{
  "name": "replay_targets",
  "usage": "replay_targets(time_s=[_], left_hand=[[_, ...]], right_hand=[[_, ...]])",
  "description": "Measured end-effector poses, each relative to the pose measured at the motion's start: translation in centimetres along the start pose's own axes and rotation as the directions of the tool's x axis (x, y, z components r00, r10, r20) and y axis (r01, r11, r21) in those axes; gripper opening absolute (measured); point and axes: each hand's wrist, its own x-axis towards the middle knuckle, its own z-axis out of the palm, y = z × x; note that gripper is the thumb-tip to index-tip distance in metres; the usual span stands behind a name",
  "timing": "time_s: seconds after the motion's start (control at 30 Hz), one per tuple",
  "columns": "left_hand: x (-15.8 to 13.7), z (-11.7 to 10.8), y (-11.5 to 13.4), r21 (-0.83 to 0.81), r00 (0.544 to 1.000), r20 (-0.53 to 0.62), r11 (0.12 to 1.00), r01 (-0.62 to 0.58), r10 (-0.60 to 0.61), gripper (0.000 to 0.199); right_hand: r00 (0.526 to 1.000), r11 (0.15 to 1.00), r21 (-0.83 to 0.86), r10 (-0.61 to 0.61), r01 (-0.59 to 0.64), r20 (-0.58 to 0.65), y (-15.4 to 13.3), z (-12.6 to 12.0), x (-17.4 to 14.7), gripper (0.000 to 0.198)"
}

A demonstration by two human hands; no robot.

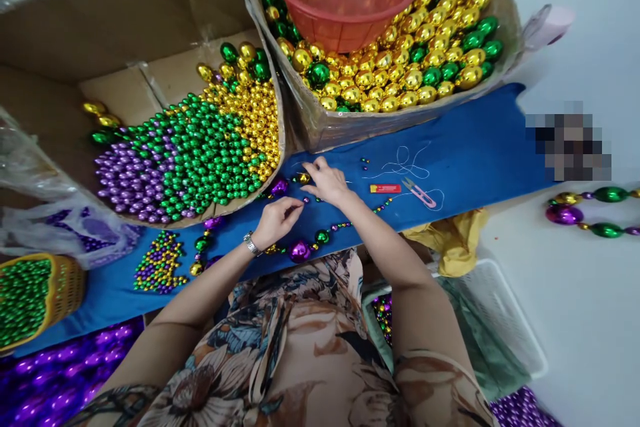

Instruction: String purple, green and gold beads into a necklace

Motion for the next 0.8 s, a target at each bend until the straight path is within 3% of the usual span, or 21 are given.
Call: replay_targets(time_s=[0.17, 0.4, 0.6, 0.8], left_hand=[[-0.2, -0.2, -0.2, -0.024, 1.0, 0.012, 0.999, 0.027, -0.027, 0.015], [-0.3, -0.1, 0.0, -0.041, 0.998, 0.031, 0.998, 0.052, -0.051, 0.014], [-0.5, -0.2, -0.1, -0.036, 0.999, 0.029, 0.999, 0.039, -0.038, 0.013], [-0.6, -0.5, 0.0, -0.037, 0.998, 0.042, 0.998, 0.05, -0.049, 0.013]], right_hand=[[0.999, 0.995, -0.099, 0.013, -0.009, 0.036, -0.2, -0.3, 0.5, 0.051], [0.996, 0.979, -0.186, 0.09, -0.087, 0.01, 1.2, -1.1, 0.4, 0.055], [1.0, 0.992, -0.126, -0.004, 0.003, -0.011, -1.1, -0.8, -0.4, 0.042], [0.999, 0.993, -0.12, 0.006, -0.002, 0.033, -2.4, 0.9, 0.4, 0.038]])
